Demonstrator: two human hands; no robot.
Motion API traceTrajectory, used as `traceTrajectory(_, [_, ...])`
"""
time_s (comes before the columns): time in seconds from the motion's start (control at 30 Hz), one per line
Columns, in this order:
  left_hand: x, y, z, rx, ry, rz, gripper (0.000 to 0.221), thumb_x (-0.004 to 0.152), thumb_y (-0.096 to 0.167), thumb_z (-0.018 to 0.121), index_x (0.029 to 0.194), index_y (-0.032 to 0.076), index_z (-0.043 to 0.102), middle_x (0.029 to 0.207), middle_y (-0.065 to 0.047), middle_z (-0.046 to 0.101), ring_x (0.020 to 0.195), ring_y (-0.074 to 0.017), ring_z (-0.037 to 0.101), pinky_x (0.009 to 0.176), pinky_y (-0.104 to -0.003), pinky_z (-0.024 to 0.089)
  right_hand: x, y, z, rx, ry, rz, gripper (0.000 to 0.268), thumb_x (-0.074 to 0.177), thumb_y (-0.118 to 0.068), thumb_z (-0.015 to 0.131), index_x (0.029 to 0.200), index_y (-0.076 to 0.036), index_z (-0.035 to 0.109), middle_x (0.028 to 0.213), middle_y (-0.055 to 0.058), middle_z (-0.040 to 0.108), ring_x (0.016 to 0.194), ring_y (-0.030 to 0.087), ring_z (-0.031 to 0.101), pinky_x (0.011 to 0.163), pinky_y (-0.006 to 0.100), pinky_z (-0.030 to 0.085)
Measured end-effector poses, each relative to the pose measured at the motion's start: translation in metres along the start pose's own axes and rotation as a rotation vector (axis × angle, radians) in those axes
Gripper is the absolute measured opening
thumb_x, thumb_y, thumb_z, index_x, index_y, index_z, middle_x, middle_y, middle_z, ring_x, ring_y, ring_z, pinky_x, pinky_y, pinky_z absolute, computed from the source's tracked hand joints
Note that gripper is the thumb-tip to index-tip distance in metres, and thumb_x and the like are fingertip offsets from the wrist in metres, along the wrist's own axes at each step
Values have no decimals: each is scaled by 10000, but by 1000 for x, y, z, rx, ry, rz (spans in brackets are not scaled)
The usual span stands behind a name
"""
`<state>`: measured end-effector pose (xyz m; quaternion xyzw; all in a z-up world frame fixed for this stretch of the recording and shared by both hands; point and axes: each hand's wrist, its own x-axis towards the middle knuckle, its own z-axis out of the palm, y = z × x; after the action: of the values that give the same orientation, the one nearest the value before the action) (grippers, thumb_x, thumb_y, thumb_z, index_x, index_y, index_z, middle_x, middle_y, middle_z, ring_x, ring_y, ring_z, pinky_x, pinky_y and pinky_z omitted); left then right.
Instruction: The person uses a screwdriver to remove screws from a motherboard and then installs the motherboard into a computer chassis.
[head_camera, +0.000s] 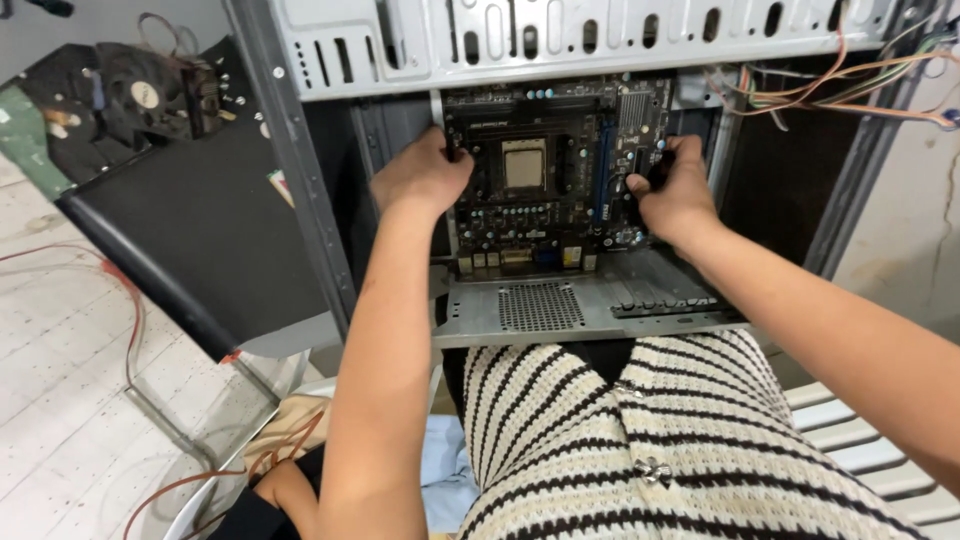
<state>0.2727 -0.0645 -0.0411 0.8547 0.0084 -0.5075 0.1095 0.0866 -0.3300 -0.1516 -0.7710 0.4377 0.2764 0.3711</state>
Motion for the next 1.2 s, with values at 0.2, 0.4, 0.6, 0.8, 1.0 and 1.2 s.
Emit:
traceTrajectory(0.2, [13,-6,4,13,29,13,491,985,432,483,1308,88,618,1161,-138,732,1039,-313,723,793,-469,590,-1,-9,-6,-122,-51,-11,589,995,-264,743,1417,-139,352,1389,207,493,1314,437,537,1106,559,424])
traceTrajectory(0.4, [28,-6,10,-206,100,-133,582,903,418,714,1314,208,359,1427,28,557,1093,-232,683,787,-442,572,-23,-48,-18,-71,-97,62,542,991,-193,665,1388,-81,314,1441,210,412,1310,377,480,1083,460,441])
traceTrajectory(0.6, [34,-15,10,-311,55,-113,500,922,381,719,1304,268,417,1092,50,681,789,-184,681,676,-377,493,-25,-54,-20,-52,-112,57,552,984,-153,686,1387,-77,316,1440,202,478,1303,354,523,1075,433,457])
traceTrajectory(0.8, [42,-24,10,12,16,-83,122,1058,223,468,1051,181,583,979,-83,686,912,-292,670,701,-421,510,-4,-23,-10,-21,-92,-22,518,993,-180,719,1307,-120,311,1248,166,581,1126,298,592,909,441,498])
traceTrajectory(1.0, [33,-22,25,336,-184,-144,396,971,490,714,1130,131,672,985,-29,701,946,-202,690,794,-339,535,-11,-31,-13,27,-104,62,472,1018,-167,705,1267,-174,304,1148,88,549,1052,238,567,854,406,523])
traceTrajectory(1.2, [60,-31,42,393,-110,-93,596,855,585,817,1160,85,709,1089,-76,747,1046,-262,711,898,-376,548,-15,-32,-14,-12,-85,37,475,1027,-204,689,1312,-169,311,1121,74,538,1030,244,553,866,402,491])
